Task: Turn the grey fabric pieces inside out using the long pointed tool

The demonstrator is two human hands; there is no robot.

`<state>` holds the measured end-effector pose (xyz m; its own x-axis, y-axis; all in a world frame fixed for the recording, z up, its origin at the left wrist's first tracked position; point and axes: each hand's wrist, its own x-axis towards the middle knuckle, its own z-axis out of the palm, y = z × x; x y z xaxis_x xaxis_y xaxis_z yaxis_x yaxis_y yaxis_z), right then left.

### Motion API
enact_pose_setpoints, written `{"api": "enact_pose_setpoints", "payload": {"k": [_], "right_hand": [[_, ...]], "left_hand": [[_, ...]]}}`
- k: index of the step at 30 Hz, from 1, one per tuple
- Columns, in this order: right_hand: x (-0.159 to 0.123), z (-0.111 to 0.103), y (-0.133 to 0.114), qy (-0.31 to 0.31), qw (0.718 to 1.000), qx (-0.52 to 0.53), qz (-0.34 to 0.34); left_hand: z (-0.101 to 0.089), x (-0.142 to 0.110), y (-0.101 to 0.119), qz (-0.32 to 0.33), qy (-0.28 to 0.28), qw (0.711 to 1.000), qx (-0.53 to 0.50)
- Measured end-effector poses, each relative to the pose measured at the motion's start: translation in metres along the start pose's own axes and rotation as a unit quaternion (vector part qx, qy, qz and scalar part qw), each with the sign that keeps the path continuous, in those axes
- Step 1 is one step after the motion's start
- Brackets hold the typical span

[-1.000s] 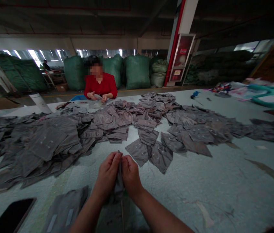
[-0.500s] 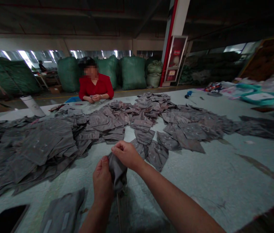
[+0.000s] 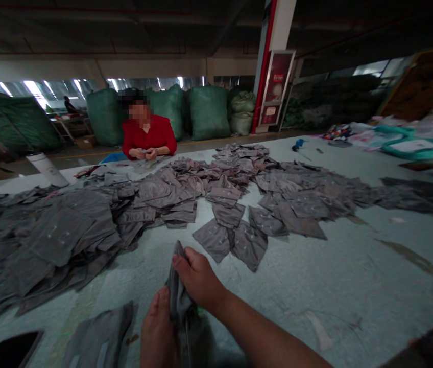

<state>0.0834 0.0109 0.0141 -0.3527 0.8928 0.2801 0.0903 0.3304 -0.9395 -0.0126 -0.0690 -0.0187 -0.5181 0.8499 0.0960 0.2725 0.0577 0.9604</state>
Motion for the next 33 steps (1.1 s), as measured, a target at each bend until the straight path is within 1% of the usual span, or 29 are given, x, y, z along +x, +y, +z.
{"api": "enact_pose_setpoints", "payload": {"k": [2,3,4,6,7,8,10,11,12,13,15,17,19,21,24,27,28,30,33], "right_hand": [[-0.008,0.002,0.005,0.019,1.0,0.008,-0.009],[-0.011,0.002,0.007,0.025,1.0,0.004,-0.012],[-0.013,0.002,0.008,0.028,1.0,0.0,-0.014],[-0.014,0.003,0.011,0.026,1.0,0.006,-0.015],[-0.014,0.003,0.013,0.023,0.999,0.017,-0.017],[-0.014,0.004,0.014,0.019,0.999,0.029,-0.017],[-0.013,0.003,0.015,0.019,0.999,0.04,-0.016],[-0.012,0.001,0.015,0.018,0.999,0.035,-0.014],[-0.011,-0.001,0.015,0.015,1.0,0.021,-0.011],[-0.01,-0.004,0.014,0.01,1.0,0.002,-0.01],[-0.008,-0.011,0.01,-0.006,0.999,-0.038,-0.013],[-0.007,-0.014,0.007,-0.014,0.997,-0.066,-0.023],[-0.009,-0.012,0.008,-0.009,0.998,-0.063,-0.028],[-0.016,-0.004,0.013,0.009,1.0,-0.016,-0.015],[-0.025,0.014,0.025,0.043,0.994,0.098,0.018],[-0.026,0.026,0.03,0.047,0.982,0.18,0.031],[-0.025,0.026,0.03,0.043,0.981,0.187,0.03],[-0.022,0.021,0.029,0.03,0.986,0.164,0.023],[-0.022,0.009,0.026,0.026,0.997,0.077,0.016]], "left_hand": [[-0.004,0.002,-0.001,-0.025,-0.017,0.999,0.016],[-0.006,0.007,0.004,-0.028,-0.009,0.999,0.03],[-0.008,0.014,0.011,-0.017,0.008,0.999,0.048],[-0.008,0.029,0.031,0.034,0.044,0.995,0.081],[-0.007,0.036,0.041,0.064,0.037,0.994,0.085],[-0.004,0.042,0.05,0.086,0.009,0.993,0.082],[0.004,0.051,0.061,0.097,-0.068,0.991,0.055],[0.009,0.053,0.062,0.086,-0.091,0.992,0.026],[0.014,0.055,0.06,0.065,-0.102,0.993,-0.015],[0.019,0.056,0.055,0.038,-0.1,0.992,-0.067],[0.028,0.055,0.043,-0.011,-0.075,0.983,-0.167],[0.034,0.053,0.033,-0.036,-0.053,0.974,-0.219],[0.037,0.048,0.029,-0.04,-0.037,0.973,-0.225],[0.036,0.044,0.033,-0.037,-0.037,0.977,-0.206],[0.028,0.041,0.046,-0.021,-0.055,0.99,-0.127],[0.02,0.043,0.051,0.015,-0.062,0.997,-0.046],[0.02,0.044,0.05,0.028,-0.055,0.997,-0.041],[0.023,0.046,0.043,0.024,-0.037,0.996,-0.083],[0.035,0.044,0.035,-0.026,-0.032,0.983,-0.177]]}}
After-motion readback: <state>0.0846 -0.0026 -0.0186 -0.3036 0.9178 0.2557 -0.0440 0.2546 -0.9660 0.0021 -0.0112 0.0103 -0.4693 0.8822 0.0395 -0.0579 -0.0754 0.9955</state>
